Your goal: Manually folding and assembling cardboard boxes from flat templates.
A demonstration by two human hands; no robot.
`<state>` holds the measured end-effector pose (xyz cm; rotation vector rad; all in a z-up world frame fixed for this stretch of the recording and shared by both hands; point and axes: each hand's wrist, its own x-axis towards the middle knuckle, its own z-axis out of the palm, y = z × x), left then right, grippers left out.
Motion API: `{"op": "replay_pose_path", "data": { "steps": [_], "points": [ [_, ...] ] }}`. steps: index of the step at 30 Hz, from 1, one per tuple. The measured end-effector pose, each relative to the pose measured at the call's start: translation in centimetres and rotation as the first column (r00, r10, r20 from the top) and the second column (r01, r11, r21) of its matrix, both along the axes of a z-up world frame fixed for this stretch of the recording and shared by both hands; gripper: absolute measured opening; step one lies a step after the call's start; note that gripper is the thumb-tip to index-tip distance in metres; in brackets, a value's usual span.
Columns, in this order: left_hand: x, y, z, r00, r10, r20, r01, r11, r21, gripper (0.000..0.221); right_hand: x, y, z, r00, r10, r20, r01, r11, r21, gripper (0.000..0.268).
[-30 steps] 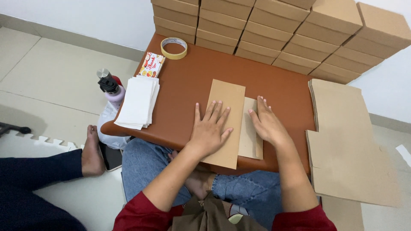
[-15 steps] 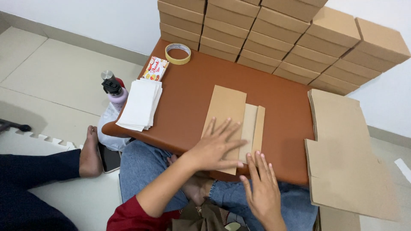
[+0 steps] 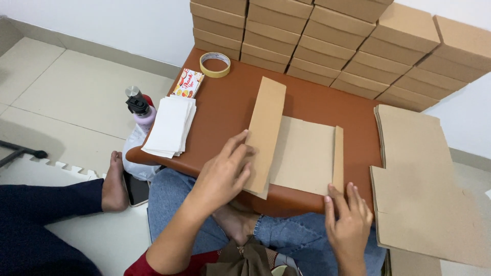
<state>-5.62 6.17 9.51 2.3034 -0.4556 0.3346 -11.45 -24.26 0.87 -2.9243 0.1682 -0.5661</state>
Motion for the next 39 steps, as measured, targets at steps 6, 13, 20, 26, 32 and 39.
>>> {"op": "replay_pose_path", "data": {
  "steps": [6, 13, 20, 26, 32, 39],
  "points": [
    [1.3, -1.1, -4.9, 0.993, 0.076, 0.089, -0.095, 0.967, 0.237, 0.040, 1.1, 0.3, 2.2, 0.985, -0.131, -0.109, 0.149, 0.973, 0.175, 0.036],
    [2.1, -1.3, -6.3, 0.997, 0.045, 0.060, -0.059, 0.969, 0.240, 0.042, 2.9, 1.2, 3.4, 0.963, -0.228, -0.145, 0.243, 0.964, 0.104, 0.038],
    [2.5, -1.0, -7.0, 1.000, 0.024, 0.005, -0.024, 0.981, 0.190, 0.045, 4.1, 0.7, 5.7, 0.948, -0.217, 0.234, 0.129, 0.932, 0.339, 0.026],
    [2.6, -0.8, -6.9, 0.999, 0.022, 0.029, -0.027, 0.983, 0.180, 0.046, 4.8, 3.0, 8.5, 0.875, -0.126, 0.467, -0.148, 0.850, 0.505, 0.051],
    [2.8, -0.4, -6.1, 1.000, -0.006, -0.029, 0.011, 0.985, 0.172, 0.088, 6.3, 7.4, 4.7, 0.858, 0.355, 0.372, -0.486, 0.795, 0.362, 0.071],
    [2.8, 0.2, -5.7, 0.989, -0.083, -0.120, 0.118, 0.941, 0.317, 0.068, 6.6, 8.4, 2.5, 0.813, 0.525, -0.254, -0.506, 0.851, 0.141, 0.069]
  ]
}}
